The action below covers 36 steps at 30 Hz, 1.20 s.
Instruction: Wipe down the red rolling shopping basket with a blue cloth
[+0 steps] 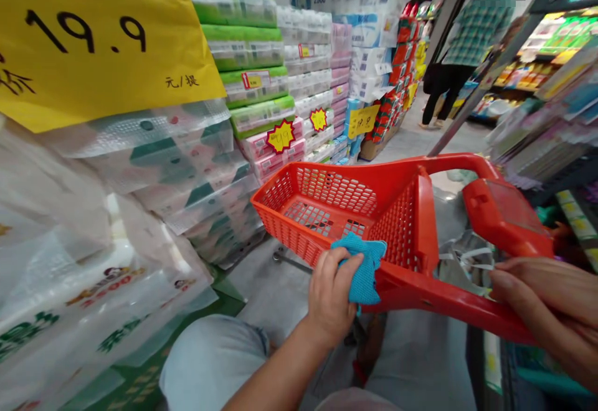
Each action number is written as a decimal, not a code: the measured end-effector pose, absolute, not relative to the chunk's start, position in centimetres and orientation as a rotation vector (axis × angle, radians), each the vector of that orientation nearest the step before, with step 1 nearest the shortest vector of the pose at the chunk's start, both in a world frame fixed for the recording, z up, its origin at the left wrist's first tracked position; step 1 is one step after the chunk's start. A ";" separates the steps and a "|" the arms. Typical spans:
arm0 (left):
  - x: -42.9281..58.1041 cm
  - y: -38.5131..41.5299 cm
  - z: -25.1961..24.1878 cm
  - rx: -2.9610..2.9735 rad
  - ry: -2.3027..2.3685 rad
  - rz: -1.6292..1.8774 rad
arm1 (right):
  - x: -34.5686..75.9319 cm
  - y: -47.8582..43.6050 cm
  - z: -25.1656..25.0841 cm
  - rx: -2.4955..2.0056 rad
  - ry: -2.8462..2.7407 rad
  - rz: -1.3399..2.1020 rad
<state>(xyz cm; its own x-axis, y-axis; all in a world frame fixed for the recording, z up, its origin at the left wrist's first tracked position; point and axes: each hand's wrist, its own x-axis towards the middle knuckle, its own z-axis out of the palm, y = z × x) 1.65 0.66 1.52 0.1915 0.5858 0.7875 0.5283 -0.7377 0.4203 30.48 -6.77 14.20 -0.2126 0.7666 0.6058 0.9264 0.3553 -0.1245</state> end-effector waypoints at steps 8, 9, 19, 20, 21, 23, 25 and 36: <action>5.9 1.0 -3.6 2.119 1.265 1.820 | 27.8 -4.9 14.3 -1.755 -2.250 -0.892; 6.8 0.6 -4.0 2.148 1.220 1.795 | 27.3 -4.7 14.2 -1.774 -2.266 -0.925; 7.9 2.6 -7.8 1.985 1.326 1.799 | 21.7 -2.3 13.8 -2.038 -2.273 -1.062; 8.2 2.8 -7.6 2.007 1.304 1.768 | 21.2 -2.0 13.7 -2.077 -2.246 -1.081; 8.2 3.3 -7.5 2.024 1.294 1.735 | 20.8 -1.5 13.6 -2.109 -2.226 -1.093; 7.3 5.0 -7.6 1.985 1.365 1.694 | 20.2 -0.6 13.5 -2.169 -2.195 -1.101; 5.7 7.2 -8.2 1.865 1.514 1.674 | 19.9 0.2 13.5 -2.215 -2.183 -1.090; 8.0 8.9 -7.5 1.845 1.464 1.779 | 18.8 3.6 14.6 -2.232 -2.482 -0.901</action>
<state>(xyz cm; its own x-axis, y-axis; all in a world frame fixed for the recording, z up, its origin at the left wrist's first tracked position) 8.00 8.90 -7.48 -0.2076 0.7284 0.6529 0.5007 -0.4942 0.7106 18.82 3.59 14.64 -0.1374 0.9849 0.1054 0.8230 0.0543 0.5654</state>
